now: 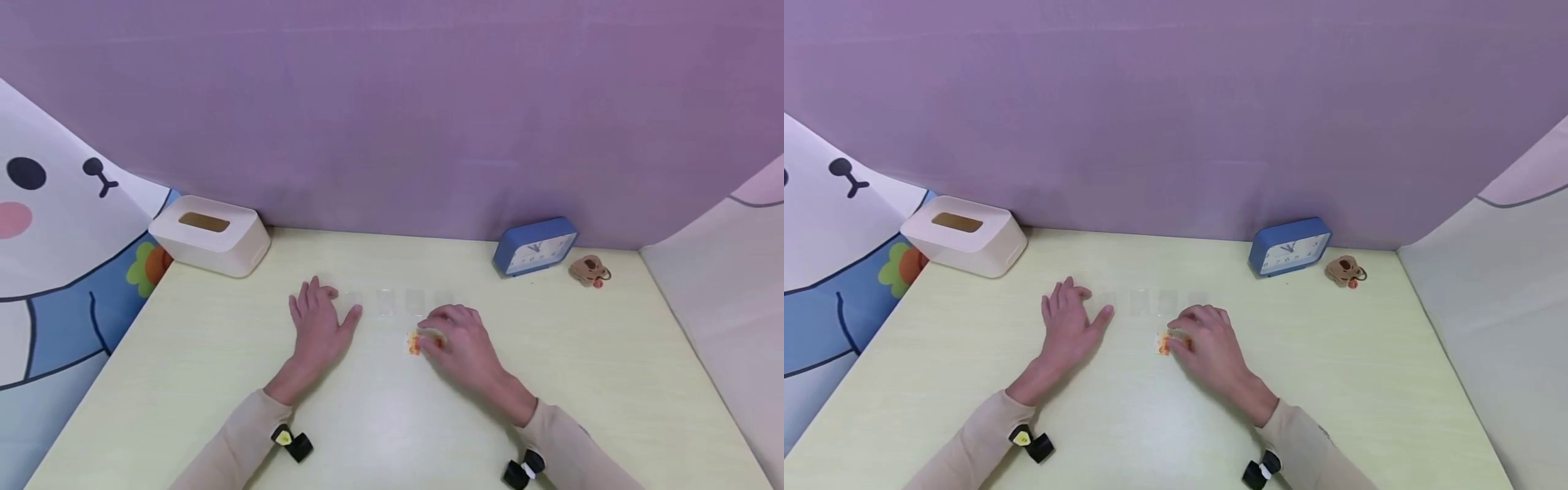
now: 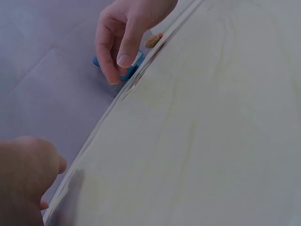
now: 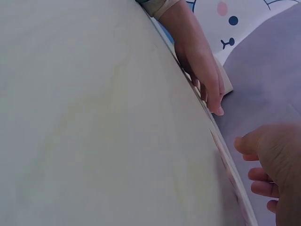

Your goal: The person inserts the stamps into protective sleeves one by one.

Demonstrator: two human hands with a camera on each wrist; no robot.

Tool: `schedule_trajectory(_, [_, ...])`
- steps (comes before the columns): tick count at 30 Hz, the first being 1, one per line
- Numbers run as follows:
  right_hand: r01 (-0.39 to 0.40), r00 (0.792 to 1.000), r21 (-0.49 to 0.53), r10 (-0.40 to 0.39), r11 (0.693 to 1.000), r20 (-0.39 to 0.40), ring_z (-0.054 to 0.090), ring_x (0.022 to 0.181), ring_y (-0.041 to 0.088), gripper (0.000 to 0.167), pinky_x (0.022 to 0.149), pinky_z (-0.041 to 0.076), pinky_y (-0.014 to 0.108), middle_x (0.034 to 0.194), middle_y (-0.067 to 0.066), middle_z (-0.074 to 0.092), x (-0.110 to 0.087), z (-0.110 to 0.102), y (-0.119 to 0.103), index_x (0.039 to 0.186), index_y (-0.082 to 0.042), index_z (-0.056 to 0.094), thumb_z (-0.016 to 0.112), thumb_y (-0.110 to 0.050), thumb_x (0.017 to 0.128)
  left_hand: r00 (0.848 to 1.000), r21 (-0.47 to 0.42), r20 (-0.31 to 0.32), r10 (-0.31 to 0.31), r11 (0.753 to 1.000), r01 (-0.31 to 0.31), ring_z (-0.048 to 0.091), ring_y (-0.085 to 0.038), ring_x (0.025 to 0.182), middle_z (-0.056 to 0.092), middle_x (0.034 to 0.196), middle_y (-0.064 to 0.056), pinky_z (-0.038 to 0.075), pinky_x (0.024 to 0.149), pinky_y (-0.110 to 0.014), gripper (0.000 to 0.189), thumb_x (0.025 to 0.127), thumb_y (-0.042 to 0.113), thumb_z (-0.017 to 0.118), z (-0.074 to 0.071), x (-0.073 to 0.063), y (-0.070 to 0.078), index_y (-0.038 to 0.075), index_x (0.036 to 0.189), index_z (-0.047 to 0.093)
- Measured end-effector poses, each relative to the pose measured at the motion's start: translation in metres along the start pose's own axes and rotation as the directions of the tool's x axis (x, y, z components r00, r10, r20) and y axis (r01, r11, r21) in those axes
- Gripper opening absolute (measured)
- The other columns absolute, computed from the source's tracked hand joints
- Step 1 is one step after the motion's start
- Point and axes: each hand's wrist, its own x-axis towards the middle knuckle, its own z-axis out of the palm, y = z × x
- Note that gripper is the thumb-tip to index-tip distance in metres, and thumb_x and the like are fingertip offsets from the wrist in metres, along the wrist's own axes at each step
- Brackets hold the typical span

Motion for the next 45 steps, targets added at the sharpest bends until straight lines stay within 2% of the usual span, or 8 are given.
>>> schedule_trajectory(7, [-0.077, 0.996, 0.037, 0.076, 0.996, 0.037, 0.063, 0.102, 0.025, 0.02, 0.099, 0.047, 0.052, 0.103, 0.002, 0.074, 0.003, 0.011, -0.003, 0.102, -0.013, 0.087, 0.098, -0.02, 0.086, 1.0, 0.007, -0.018, 0.012, 1.0, -0.012, 0.009, -0.059, 0.164, 0.017, 0.173, -0.042, -0.004, 0.131, -0.072, 0.059, 0.107, 0.041, 0.07, 0.001, 0.002, 0.002, -0.008, 0.133, 0.05])
schedule_trajectory(13, [-0.099, 0.993, 0.037, 0.096, 0.994, 0.065, 0.061, 0.102, 0.026, 0.023, 0.101, 0.046, 0.055, 0.103, 0.002, 0.073, 0.007, 0.014, -0.005, 0.1, -0.014, 0.087, 0.1, -0.022, 0.083, 1.0, 0.008, -0.027, 0.011, 1.0, -0.011, 0.008, -0.059, 0.164, 0.015, 0.173, -0.043, -0.004, 0.131, -0.073, 0.06, 0.105, 0.043, 0.071, 0.004, 0.002, 0.002, -0.008, 0.131, 0.051])
schedule_trajectory(20, [-0.121, 0.99, 0.06, 0.116, 0.991, 0.086, 0.062, 0.107, 0.029, 0.022, 0.102, 0.045, 0.055, 0.106, 0.003, 0.074, 0.012, 0.014, -0.008, 0.097, -0.016, 0.084, 0.1, -0.019, 0.083, 0.999, 0.016, -0.038, 0.015, 1.0, -0.014, 0.012, -0.058, 0.163, 0.018, 0.173, -0.041, -0.002, 0.131, -0.074, 0.057, 0.101, 0.039, 0.078, 0.004, 0.003, 0.003, -0.005, 0.127, 0.052])
schedule_trajectory(27, [-0.104, 0.992, 0.071, 0.099, 0.992, 0.072, 0.065, 0.102, 0.024, 0.023, 0.097, 0.046, 0.049, 0.097, -0.003, 0.08, 0.016, 0.014, -0.009, 0.093, -0.018, 0.081, 0.101, -0.013, 0.081, 0.998, 0.025, -0.053, 0.019, 1.0, -0.018, 0.017, -0.057, 0.163, 0.023, 0.173, -0.039, 0.002, 0.132, -0.073, 0.051, 0.099, 0.035, 0.081, 0.004, 0.004, 0.002, -0.004, 0.122, 0.057])
schedule_trajectory(35, [-0.078, 0.996, 0.09, 0.074, 0.993, 0.047, 0.063, 0.087, 0.015, 0.023, 0.094, 0.046, 0.044, 0.082, -0.011, 0.074, 0.015, 0.017, -0.007, 0.087, -0.019, 0.08, 0.097, -0.004, 0.083, 0.998, -0.022, -0.067, 0.013, 1.0, -0.014, 0.021, -0.054, 0.163, 0.03, 0.172, -0.036, 0.001, 0.133, -0.07, 0.042, 0.096, 0.029, 0.085, 0.004, 0.005, 0.002, -0.003, 0.115, 0.065])
schedule_trajectory(40, [-0.046, 0.998, 0.092, 0.043, 0.995, 0.036, 0.065, 0.089, 0.016, 0.02, 0.092, 0.046, 0.043, 0.083, -0.01, 0.076, 0.014, 0.018, -0.006, 0.096, -0.015, 0.085, 0.094, -0.002, 0.085, 0.993, -0.047, -0.109, 0.037, 0.998, -0.042, 0.029, -0.053, 0.159, 0.039, 0.166, -0.036, 0.006, 0.133, -0.069, 0.034, 0.092, 0.021, 0.087, 0.004, 0.005, 0.002, -0.003, 0.109, 0.069])
schedule_trajectory(45, [0.003, 1.0, 0.083, -0.005, 0.997, 0.03, 0.066, 0.09, 0.018, 0.019, 0.089, 0.046, 0.042, 0.084, -0.007, 0.077, 0.013, 0.018, -0.005, 0.101, -0.014, 0.088, 0.092, -0.001, 0.087, 0.991, -0.048, -0.125, 0.044, 0.998, -0.05, 0.032, -0.052, 0.158, 0.042, 0.163, -0.036, 0.008, 0.133, -0.068, 0.04, 0.091, 0.019, 0.088, 0.004, 0.005, 0.003, -0.006, 0.116, 0.07])
